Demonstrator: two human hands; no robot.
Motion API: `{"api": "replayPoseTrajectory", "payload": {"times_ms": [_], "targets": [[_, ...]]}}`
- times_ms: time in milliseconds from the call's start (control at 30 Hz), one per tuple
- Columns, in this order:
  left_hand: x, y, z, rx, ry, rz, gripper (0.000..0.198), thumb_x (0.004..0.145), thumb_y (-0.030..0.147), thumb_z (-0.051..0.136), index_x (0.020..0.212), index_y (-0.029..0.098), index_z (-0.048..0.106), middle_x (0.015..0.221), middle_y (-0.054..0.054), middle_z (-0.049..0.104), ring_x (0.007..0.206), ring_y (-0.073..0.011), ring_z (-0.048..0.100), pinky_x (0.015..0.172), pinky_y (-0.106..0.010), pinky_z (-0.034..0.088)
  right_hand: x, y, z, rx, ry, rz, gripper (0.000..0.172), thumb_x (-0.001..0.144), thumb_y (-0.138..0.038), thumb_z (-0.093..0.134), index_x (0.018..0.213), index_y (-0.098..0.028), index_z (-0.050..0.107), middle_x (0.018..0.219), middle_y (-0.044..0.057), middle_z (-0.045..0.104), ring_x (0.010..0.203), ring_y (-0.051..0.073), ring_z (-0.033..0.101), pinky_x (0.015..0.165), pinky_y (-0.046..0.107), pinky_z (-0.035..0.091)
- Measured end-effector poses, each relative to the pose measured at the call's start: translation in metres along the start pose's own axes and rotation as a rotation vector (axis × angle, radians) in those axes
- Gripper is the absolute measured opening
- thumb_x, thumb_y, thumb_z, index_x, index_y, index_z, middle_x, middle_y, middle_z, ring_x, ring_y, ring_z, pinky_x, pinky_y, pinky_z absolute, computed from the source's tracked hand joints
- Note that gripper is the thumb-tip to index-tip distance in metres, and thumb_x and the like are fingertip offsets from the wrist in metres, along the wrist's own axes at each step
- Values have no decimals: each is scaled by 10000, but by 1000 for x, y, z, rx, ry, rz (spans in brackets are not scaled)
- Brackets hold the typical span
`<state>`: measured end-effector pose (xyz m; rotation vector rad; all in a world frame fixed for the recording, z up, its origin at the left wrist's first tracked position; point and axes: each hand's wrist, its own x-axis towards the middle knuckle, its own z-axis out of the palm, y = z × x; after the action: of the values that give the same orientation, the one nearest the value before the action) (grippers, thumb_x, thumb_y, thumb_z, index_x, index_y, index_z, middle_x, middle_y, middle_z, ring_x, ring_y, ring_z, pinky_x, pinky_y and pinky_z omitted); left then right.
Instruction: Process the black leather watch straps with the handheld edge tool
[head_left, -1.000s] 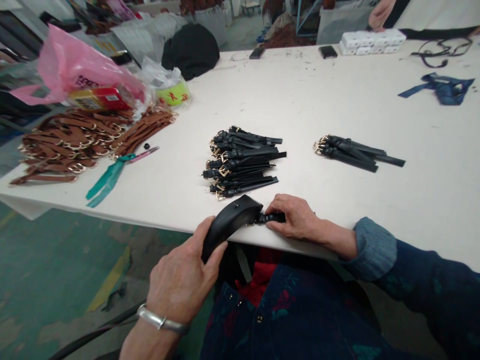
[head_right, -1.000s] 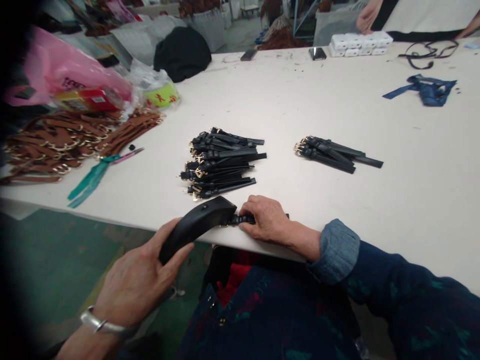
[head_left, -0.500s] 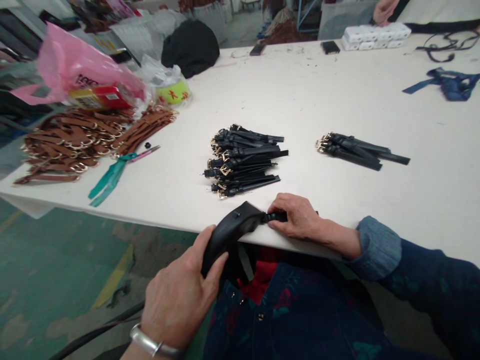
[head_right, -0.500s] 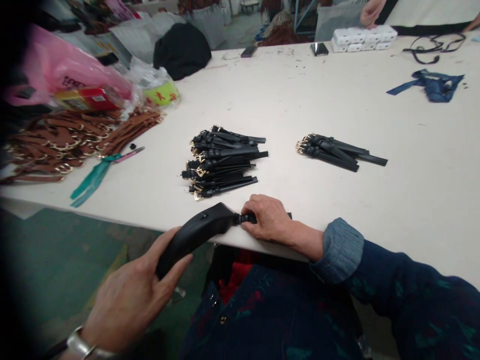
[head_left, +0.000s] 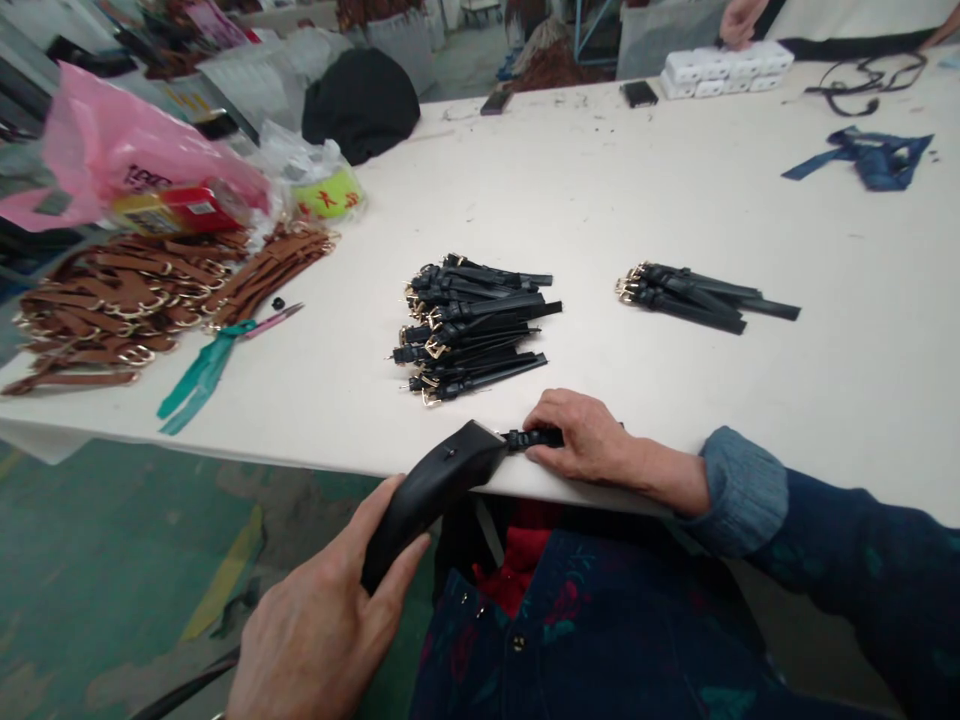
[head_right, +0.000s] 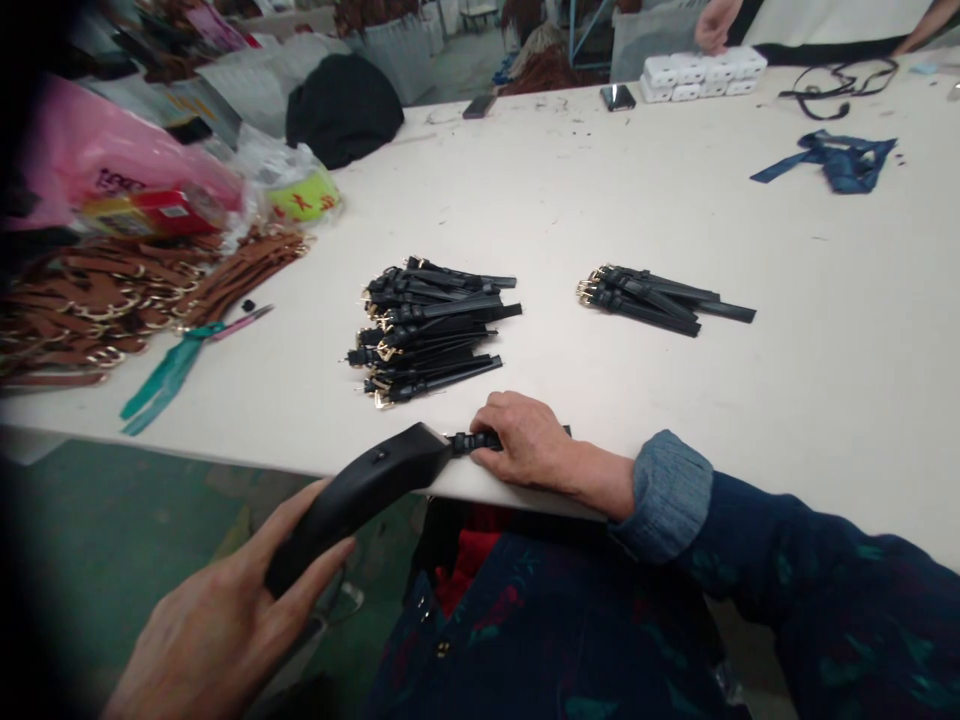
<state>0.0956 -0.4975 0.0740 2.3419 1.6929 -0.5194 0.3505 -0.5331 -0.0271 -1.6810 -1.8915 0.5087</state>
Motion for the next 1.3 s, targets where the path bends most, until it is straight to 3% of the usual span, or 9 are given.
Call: {"api": "replayPoseTrajectory", "payload": {"times_ms": [133, 367, 733, 933, 1067, 1300], "targets": [[-2, 9, 1, 0, 37, 3, 521, 867, 506, 361, 1359, 334, 367, 687, -4, 687, 679, -235, 673, 585, -292, 417, 0, -1, 0, 3, -4, 11, 150, 730, -231, 624, 866, -169, 630, 839, 47, 564, 826, 180, 499, 742, 294, 378], [16, 26, -3, -11, 99, -13, 513, 863, 511, 366, 1337, 319, 398, 638, -7, 663, 640, -234, 661, 564, -281, 397, 0, -3, -3, 23, -18, 3, 140, 794, -246, 580, 890, -169, 646, 872, 59, 562, 828, 172, 509, 744, 293, 390], [3, -12, 3, -103, 69, -3, 487, 859, 485, 385, 1324, 339, 401, 510, 44, 597, 577, -215, 649, 594, -298, 433, -8, -11, -6, -51, 32, -45, 73, 754, -195, 589, 825, -180, 596, 806, 27, 586, 746, 155, 508, 687, 275, 376], [-4, -17, 3, -49, 102, 76, 483, 858, 479, 392, 1330, 379, 391, 711, 24, 695, 625, -208, 673, 585, -289, 447, -10, -6, -5, -24, 43, -170, 51, 771, -149, 560, 796, -181, 591, 801, 36, 590, 763, 158, 512, 679, 274, 367], [-5, -11, 1, -53, 44, 117, 454, 870, 468, 386, 1320, 411, 391, 857, 23, 720, 738, -223, 691, 631, -300, 467, -10, -1, -3, 143, 9, -151, 76, 733, -121, 592, 786, -175, 583, 778, 13, 574, 735, 134, 509, 659, 246, 375], [2, 4, -2, -45, 1, 133, 508, 858, 498, 385, 1346, 356, 395, 834, -11, 720, 765, -245, 688, 642, -308, 470, -5, -1, -15, 157, -106, -61, 202, 659, -160, 671, 847, -152, 596, 819, 20, 558, 700, 121, 477, 633, 241, 366]]}}
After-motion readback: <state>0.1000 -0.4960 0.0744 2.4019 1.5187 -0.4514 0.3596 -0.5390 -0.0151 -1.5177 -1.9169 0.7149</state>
